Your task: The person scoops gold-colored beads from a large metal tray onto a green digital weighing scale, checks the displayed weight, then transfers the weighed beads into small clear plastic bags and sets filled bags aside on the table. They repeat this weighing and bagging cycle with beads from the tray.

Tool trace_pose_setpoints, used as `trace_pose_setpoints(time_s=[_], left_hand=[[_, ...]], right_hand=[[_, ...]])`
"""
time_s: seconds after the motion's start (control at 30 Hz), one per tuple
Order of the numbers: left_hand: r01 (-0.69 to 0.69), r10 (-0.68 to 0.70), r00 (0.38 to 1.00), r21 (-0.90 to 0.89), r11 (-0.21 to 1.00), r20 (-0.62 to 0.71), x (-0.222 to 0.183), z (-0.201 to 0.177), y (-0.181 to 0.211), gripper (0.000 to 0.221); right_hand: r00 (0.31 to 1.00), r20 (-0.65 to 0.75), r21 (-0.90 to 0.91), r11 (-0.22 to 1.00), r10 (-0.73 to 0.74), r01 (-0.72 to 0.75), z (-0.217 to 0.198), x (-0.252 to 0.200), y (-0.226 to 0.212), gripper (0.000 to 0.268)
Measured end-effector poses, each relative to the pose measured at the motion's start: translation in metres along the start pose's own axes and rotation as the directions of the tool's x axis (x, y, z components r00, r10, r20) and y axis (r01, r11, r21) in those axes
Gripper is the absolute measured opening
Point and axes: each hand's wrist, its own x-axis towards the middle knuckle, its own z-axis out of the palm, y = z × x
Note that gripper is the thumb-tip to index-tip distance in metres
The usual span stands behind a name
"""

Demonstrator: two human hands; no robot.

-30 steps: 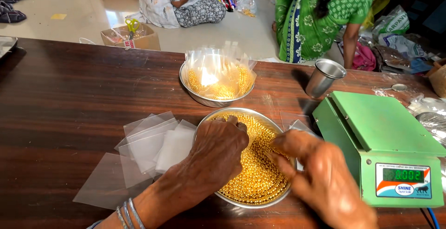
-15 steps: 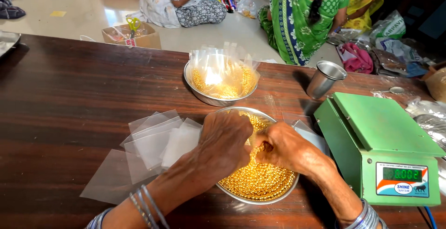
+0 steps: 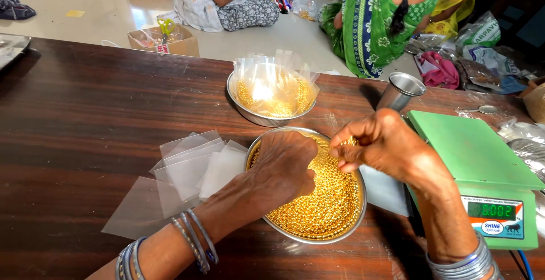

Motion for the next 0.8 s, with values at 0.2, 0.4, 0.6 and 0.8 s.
trace_pose_setpoints(time_s=[0.2,0.4,0.6,0.8], left_hand=[[0.125,-0.120,0.984,-0.032,0.992,0.135,0.009,-0.009,0.001,0.030],[0.202,-0.171,0.970,-0.183,0.962,0.170,0.012,-0.014,-0.009,0.033],[0.274,-0.219,0.944,-0.216,0.937,0.248,0.017,-0.013,-0.021,0.037],[0.165,-0.149,0.981,-0.130,0.978,0.123,0.016,-0.008,-0.022,0.033]], right_hand=[[0.997,-0.032,0.037,0.997,-0.064,0.065,0.019,0.003,-0.019,0.011],[0.916,-0.023,-0.393,0.846,-0.401,0.361,0.030,0.000,-0.030,0.011],[0.948,-0.079,-0.352,0.898,-0.308,0.262,0.037,0.000,-0.039,0.019],[0.942,-0.084,0.100,0.937,-0.326,0.333,0.025,-0.012,-0.015,0.024]])
